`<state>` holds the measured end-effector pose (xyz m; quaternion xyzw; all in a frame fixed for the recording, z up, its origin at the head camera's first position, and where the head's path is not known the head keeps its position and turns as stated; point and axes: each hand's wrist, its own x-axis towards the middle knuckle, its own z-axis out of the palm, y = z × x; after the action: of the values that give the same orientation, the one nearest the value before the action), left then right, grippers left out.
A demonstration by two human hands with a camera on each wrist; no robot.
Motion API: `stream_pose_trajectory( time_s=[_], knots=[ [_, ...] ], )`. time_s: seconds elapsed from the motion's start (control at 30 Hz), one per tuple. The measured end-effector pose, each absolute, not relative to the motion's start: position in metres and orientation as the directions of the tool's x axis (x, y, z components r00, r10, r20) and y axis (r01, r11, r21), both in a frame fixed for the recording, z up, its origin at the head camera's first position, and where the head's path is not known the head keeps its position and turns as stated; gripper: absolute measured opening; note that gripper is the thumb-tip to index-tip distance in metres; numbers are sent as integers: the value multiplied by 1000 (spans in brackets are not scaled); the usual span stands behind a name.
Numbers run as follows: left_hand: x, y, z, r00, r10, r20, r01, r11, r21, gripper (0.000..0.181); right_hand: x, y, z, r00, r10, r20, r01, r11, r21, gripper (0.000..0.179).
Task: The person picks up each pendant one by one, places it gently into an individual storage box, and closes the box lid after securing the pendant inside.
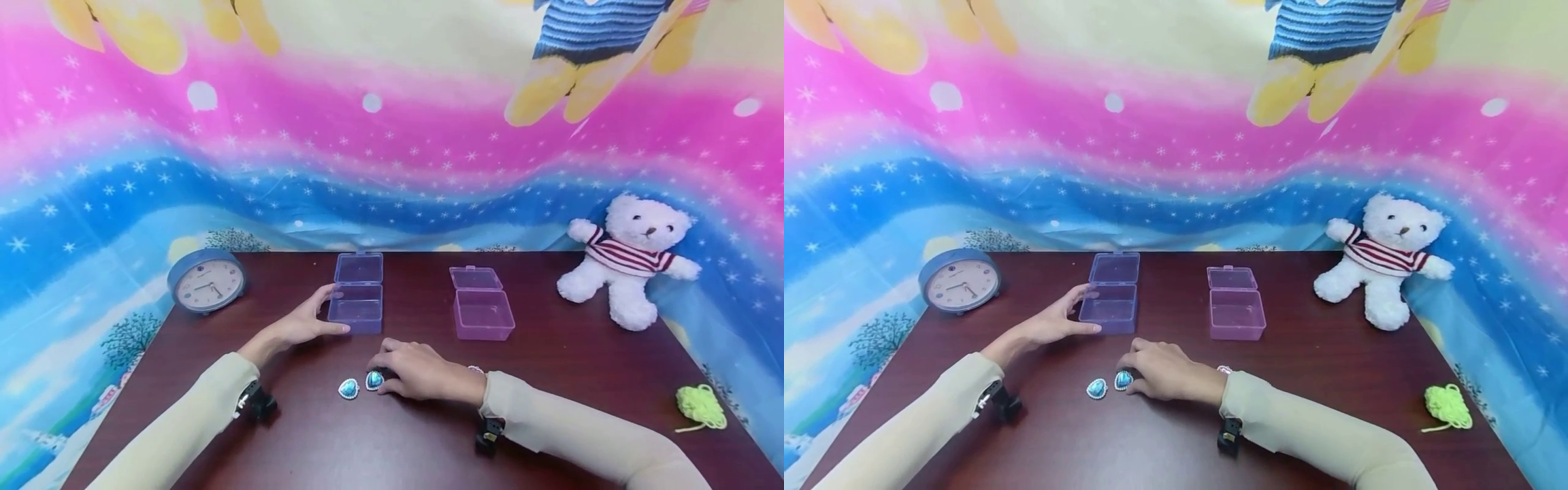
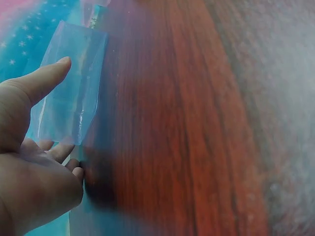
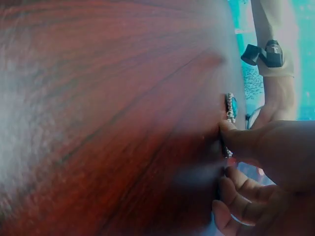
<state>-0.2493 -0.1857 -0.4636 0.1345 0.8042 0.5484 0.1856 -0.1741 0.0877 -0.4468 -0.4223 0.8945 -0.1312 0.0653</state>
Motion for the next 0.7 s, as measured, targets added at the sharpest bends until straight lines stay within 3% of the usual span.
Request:
stream_pose_trajectory(
  time_s=[0.4,0.7],
  knots=[
    [-245,-188,-463,-899,423,-117,64,390,919,90,-176,87,-443,-507,-862,21,-861,508,32,30],
    [-241,-189,-461,-899,427,-102,88,404,911,88,-183,88,-439,-502,-864,-44,-855,503,-126,31]
  ],
)
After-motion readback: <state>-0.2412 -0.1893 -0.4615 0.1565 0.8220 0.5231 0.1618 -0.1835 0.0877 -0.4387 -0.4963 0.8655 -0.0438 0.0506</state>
